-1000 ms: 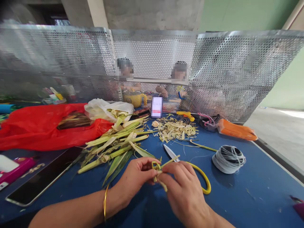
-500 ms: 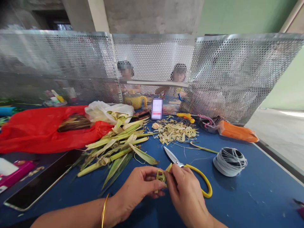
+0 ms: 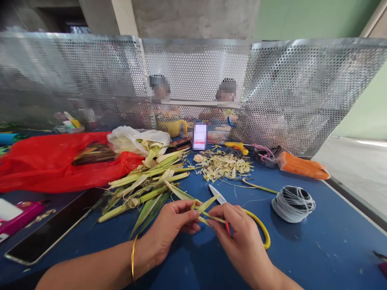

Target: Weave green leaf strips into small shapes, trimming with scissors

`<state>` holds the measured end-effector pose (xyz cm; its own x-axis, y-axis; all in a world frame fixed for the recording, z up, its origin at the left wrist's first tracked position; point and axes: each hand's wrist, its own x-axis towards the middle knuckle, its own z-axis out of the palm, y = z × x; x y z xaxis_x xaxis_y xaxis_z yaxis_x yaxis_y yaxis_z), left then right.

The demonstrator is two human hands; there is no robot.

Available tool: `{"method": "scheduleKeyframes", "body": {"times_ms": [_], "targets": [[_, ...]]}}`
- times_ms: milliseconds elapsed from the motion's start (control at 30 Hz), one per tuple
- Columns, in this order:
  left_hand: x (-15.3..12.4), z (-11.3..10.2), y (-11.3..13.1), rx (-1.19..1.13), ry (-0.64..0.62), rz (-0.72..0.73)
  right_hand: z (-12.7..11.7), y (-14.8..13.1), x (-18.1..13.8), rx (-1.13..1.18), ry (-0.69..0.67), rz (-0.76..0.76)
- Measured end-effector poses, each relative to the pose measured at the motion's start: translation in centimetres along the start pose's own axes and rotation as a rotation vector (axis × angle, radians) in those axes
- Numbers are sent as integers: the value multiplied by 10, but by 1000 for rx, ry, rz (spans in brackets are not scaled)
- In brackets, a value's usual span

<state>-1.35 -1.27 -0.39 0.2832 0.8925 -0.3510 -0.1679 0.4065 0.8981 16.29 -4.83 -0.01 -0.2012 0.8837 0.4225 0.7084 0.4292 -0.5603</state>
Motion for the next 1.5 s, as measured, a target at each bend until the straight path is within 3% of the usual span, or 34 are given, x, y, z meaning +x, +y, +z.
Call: {"method": "scheduleKeyframes", "body": {"times_ms": [200,400,500,1033,1233,1333,1500], "targets": [[-3,3,-2,54,-30,31,3,-2,2,309,-21,-66],[-3,4,-8,101,-62,88,7,-5,2,455,-48,309],[-3,4,-8,144,-45,113,9,-5,2,438,-67,391],[-2,5,-13,236,-31,116,12,0,0,267,-201,439],[-4,3,-14,473,-19,216,12,-1,-1,190,-212,439],[-4,0,-15,611,-15,285,14,0,0,312,-206,472],[-3,-2,-16,585,-105,269,14,1,2,540,-252,529]]}}
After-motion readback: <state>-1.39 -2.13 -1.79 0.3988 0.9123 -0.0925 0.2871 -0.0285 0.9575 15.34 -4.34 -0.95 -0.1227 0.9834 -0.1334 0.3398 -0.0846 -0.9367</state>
